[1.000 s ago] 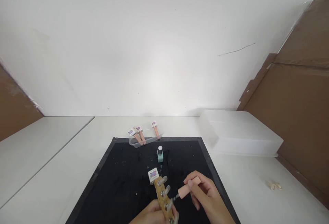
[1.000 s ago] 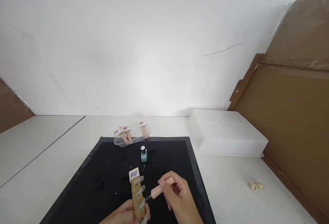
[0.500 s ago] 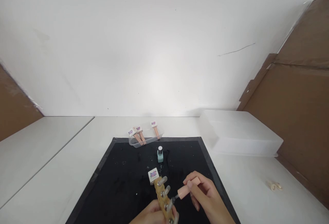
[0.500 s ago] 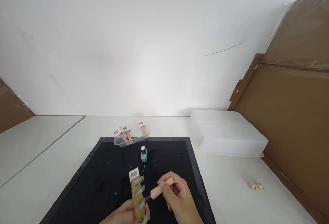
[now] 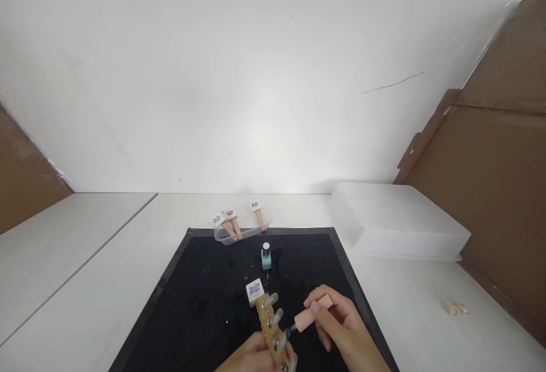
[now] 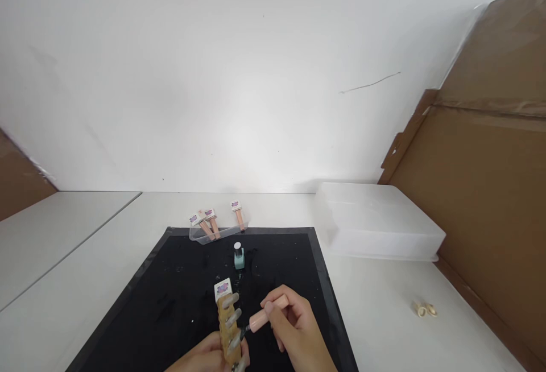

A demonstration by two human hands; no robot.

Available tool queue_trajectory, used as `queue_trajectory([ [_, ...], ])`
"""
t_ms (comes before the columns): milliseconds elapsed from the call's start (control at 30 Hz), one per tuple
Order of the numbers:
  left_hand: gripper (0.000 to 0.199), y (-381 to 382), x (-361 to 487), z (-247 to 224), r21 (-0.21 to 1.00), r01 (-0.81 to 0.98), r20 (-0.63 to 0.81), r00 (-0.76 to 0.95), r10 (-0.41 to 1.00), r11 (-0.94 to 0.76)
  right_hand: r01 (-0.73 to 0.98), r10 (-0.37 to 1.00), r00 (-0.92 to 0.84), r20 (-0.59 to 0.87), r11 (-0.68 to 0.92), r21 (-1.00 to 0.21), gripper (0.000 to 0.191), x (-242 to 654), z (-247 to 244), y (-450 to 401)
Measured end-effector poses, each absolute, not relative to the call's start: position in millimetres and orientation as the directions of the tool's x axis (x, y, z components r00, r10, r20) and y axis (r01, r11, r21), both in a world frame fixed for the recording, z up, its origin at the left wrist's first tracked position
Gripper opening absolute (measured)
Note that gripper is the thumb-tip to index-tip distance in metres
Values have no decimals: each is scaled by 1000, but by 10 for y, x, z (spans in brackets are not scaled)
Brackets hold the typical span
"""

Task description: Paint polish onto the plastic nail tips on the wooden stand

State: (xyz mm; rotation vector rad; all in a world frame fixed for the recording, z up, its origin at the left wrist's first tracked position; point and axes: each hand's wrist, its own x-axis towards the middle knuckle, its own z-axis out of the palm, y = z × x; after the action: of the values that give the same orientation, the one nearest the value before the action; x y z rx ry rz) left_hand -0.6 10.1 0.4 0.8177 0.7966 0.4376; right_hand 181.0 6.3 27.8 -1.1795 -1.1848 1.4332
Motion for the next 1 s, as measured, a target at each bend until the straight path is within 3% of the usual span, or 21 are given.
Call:
queue_trajectory([
  [433,21,109,29,72,783,-46,-450,646,617,620,-90,982,-132,-132,-145,-985,42,1800,283,52],
  [800,18,112,30,67,777,-63,-433,668,604,626,-147,995,-1,-101,-100,-984,42,1820,212,87],
  [1000,17,112,30,149,782,-44,-450,650,612,622,-147,993,-90,-80,-93,-985,41,1818,256,38],
])
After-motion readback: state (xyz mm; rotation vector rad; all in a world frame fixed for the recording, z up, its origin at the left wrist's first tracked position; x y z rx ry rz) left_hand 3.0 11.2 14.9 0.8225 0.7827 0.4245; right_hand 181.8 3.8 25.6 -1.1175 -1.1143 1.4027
